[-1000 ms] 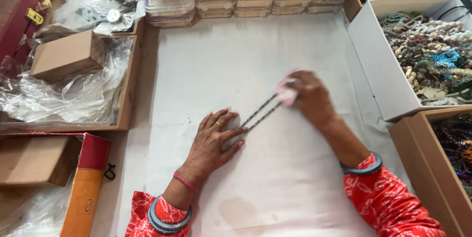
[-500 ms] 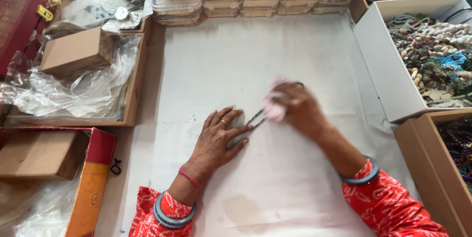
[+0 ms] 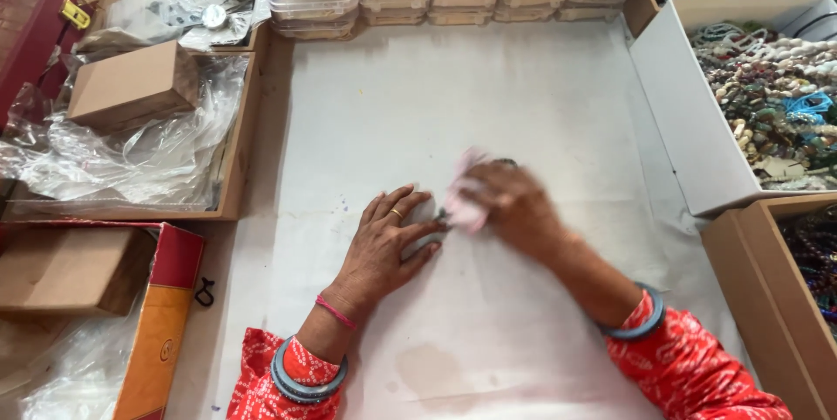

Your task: The person places a small item into a beige pouch and ties it shut. They then wipe the inside of a clear plastic container with a pink cloth. Next, they take a beaded necklace from a box, wipe it with the cloth, and place it into a small plastic bag.

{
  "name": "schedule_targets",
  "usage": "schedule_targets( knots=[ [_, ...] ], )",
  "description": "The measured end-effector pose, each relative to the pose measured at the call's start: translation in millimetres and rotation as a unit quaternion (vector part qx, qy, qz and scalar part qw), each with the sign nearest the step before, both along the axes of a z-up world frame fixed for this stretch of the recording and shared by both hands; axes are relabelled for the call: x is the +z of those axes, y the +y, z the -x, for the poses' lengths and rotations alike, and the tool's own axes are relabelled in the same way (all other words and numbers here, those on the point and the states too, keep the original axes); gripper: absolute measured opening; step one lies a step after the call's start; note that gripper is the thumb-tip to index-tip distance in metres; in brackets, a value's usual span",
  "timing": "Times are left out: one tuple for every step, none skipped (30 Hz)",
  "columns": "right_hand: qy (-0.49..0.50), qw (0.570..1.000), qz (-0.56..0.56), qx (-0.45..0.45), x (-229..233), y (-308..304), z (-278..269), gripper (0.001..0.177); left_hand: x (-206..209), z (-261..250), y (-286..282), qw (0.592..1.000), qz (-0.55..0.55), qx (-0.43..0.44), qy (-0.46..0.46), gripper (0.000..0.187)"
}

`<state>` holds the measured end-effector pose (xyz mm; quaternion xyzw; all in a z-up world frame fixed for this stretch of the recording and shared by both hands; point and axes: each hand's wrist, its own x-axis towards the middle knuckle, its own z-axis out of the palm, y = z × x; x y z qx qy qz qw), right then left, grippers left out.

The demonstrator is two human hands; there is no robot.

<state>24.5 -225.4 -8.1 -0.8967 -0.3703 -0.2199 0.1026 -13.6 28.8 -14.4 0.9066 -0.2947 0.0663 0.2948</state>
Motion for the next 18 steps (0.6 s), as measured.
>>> schedule_targets(
  knots=[
    [0.033, 0.998, -0.009, -0.05, 15, -9, -7, 0.049, 2, -1, 0, 1.0, 0.016, -0.002, -0.003, 0.025],
    [0.032, 0.998, -0.009, -0.052, 6, -26, -17, 0.049, 1, -2, 0, 1.0, 0.017, -0.003, -0.005, 0.025],
    [0.006, 0.995, -0.027, -0.092, -4, -43, -27, 0.045, 0, -1, 0, 1.0, 0.02, 0.002, -0.001, 0.023],
    [-0.02, 0.99, -0.045, -0.132, -14, -60, -37, 0.042, -2, 0, 0, 1.0, 0.023, 0.008, 0.002, 0.021],
    [-0.021, 0.99, -0.045, -0.131, -18, -64, -39, 0.042, -2, 0, 0, 1.0, 0.024, 0.009, 0.002, 0.021],
    [-0.014, 0.981, -0.041, -0.19, -22, -69, -41, 0.036, -1, -1, 0, 1.0, 0.023, 0.008, 0.0, 0.021],
    [-0.007, 0.968, -0.038, -0.249, -27, -74, -44, 0.031, -1, -1, 0, 1.0, 0.022, 0.006, -0.003, 0.021],
    [-0.007, 0.968, -0.038, -0.248, -18, -55, -35, 0.031, 0, -2, -1, 1.0, 0.022, 0.007, -0.003, 0.021],
    [-0.012, 0.987, -0.037, -0.157, -10, -37, -24, 0.037, 0, -2, -1, 1.0, 0.021, 0.007, 0.0, 0.021],
    [-0.018, 0.997, -0.036, -0.063, -2, -18, -14, 0.045, 0, -1, -2, 1.0, 0.021, 0.007, 0.003, 0.021],
    [-0.017, 0.997, -0.037, -0.065, -6, -8, -9, 0.045, 0, -2, -2, 1.0, 0.019, 0.005, 0.003, 0.021],
    [-0.021, 1.0, -0.019, -0.01, -10, 1, -3, 0.042, 0, -3, -2, 1.0, 0.004, 0.007, 0.003, 0.021],
    [-0.025, 0.999, -0.002, 0.045, -14, 12, 3, 0.039, 0, -3, -1, 1.0, -0.012, 0.008, 0.002, 0.022],
    [-0.025, 0.999, -0.004, 0.044, -12, 8, 0, 0.039, 0, -3, 0, 1.0, -0.014, 0.007, 0.002, 0.022],
    [-0.022, 0.999, -0.003, 0.036, -9, 5, -1, 0.037, -1, -3, 0, 1.0, 0.002, 0.002, -0.004, 0.021],
    [-0.019, 0.999, -0.001, 0.028, -6, 1, -3, 0.036, -1, -2, 1, 1.0, 0.018, -0.002, -0.011, 0.02],
    [-0.021, 0.999, -0.001, 0.027, -2, -13, -13, 0.036, 0, -3, 1, 1.0, 0.018, -0.003, -0.013, 0.02],
    [-0.013, 0.998, -0.023, -0.057, 3, -26, -22, 0.038, 1, -3, 1, 0.999, 0.03, 0.0, -0.017, 0.018]
  ],
)
